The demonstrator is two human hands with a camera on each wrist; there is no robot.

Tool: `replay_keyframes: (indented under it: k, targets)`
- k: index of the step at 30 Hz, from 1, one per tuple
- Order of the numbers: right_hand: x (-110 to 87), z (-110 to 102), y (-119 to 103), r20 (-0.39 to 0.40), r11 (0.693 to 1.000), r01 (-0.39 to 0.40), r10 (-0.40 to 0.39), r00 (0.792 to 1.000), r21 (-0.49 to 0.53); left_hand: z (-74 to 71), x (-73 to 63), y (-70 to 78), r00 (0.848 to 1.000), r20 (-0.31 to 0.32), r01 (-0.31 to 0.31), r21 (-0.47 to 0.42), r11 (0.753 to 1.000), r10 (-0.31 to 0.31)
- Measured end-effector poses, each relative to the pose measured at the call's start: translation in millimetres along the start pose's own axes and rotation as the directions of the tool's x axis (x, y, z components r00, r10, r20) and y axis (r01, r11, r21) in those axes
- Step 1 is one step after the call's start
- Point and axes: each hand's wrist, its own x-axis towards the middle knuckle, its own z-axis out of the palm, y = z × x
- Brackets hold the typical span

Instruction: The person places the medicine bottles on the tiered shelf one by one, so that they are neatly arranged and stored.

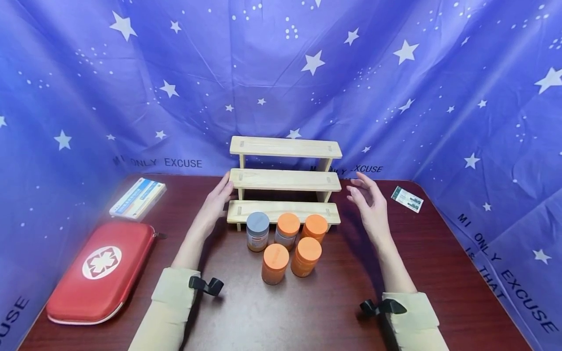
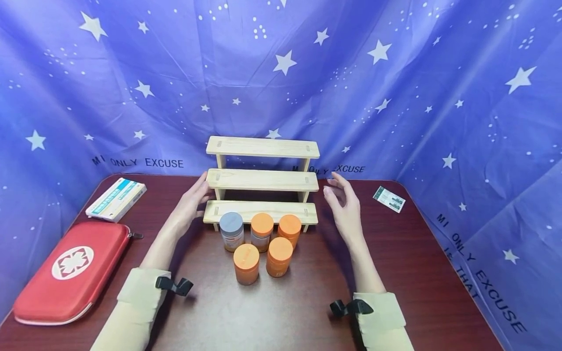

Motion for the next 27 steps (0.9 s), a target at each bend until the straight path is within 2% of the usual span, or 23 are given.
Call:
replay_keyframes:
  k: [8, 15, 21, 27]
  targets:
    - [-0.9, 7, -3, 0.110, 0.998, -0.020, 0.014, 0.994, 0.051, -8.8, 1.5, 1.5, 1.000, -0.002, 0.028, 0.041, 0.999, -0.028]
    - [-1.1, 8, -2, 0.173, 1.000, -0.023, 0.020, 0.985, 0.015, -12.8, 3.1, 2.0, 1.000, 0.001, -0.020, 0.126, 0.992, 0.020]
    - [-2.2, 7, -1, 0.189, 1.000, -0.024, 0.022, 0.982, 0.007, -12.7, 3.6, 1.6, 0.995, -0.051, -0.066, 0.231, 0.971, 0.080]
    - [-1.3, 7, -2, 0.216, 1.000, -0.026, 0.026, 0.976, 0.001, -12.0, 3.4, 1.7, 0.991, -0.078, -0.081, 0.272, 0.959, 0.106]
